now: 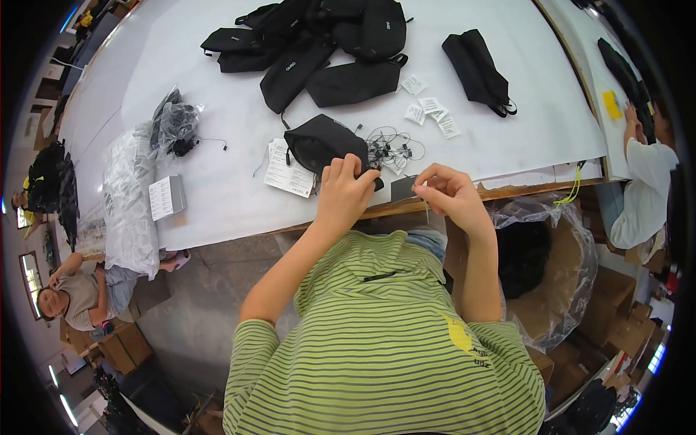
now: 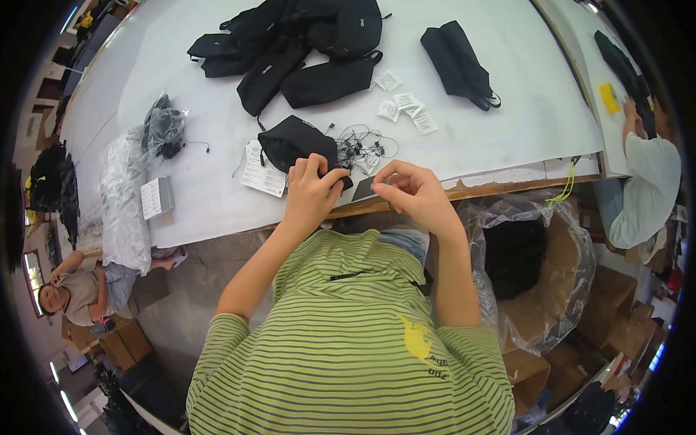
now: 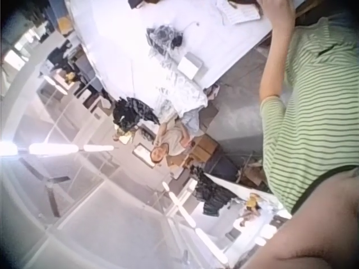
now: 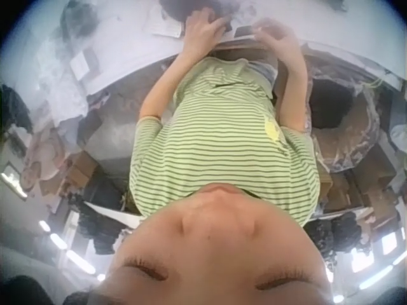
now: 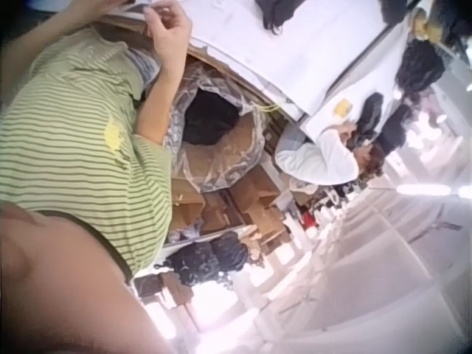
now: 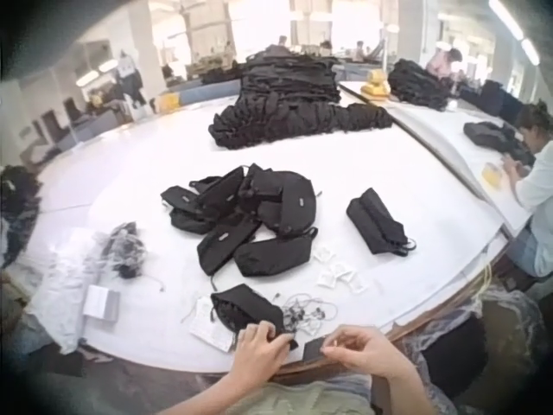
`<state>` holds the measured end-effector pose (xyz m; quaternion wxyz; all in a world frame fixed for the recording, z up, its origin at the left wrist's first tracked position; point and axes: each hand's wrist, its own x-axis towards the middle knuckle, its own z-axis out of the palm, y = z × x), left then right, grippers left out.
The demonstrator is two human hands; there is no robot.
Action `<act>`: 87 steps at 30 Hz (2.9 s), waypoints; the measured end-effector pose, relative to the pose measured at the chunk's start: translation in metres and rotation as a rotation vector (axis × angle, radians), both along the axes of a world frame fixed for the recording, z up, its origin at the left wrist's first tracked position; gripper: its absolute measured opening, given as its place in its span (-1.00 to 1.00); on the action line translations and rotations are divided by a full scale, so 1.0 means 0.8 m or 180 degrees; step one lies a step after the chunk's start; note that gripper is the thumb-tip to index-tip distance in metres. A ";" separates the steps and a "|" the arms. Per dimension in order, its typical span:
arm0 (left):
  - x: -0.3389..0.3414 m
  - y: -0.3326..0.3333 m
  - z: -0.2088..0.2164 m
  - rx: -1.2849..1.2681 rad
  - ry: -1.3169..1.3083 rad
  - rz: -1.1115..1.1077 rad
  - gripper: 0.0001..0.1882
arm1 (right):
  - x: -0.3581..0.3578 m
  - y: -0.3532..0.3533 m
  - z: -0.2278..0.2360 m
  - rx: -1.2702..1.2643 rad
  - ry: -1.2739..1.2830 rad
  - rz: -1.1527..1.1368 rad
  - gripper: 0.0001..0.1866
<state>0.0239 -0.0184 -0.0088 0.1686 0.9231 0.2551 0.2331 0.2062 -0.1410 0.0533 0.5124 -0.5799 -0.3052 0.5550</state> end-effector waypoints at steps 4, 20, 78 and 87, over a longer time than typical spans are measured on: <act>-0.006 -0.005 0.016 -0.0172 -0.0687 0.0389 -0.73 | -0.014 0.003 -0.008 -0.0033 -0.1154 -0.0264 -0.91; -0.041 -0.026 0.056 -0.2027 -0.1632 0.0993 -0.94 | -0.074 0.038 -0.014 0.0765 -0.1857 0.0060 -0.87; -0.021 -0.045 0.079 -0.1443 -0.1014 -0.0579 -0.87 | -0.064 0.108 -0.027 0.0797 -0.3438 0.0546 -0.44; -0.075 0.029 0.036 -0.0816 -0.0809 0.0502 -0.75 | -0.061 0.108 -0.048 0.0529 -0.3451 0.0128 -0.49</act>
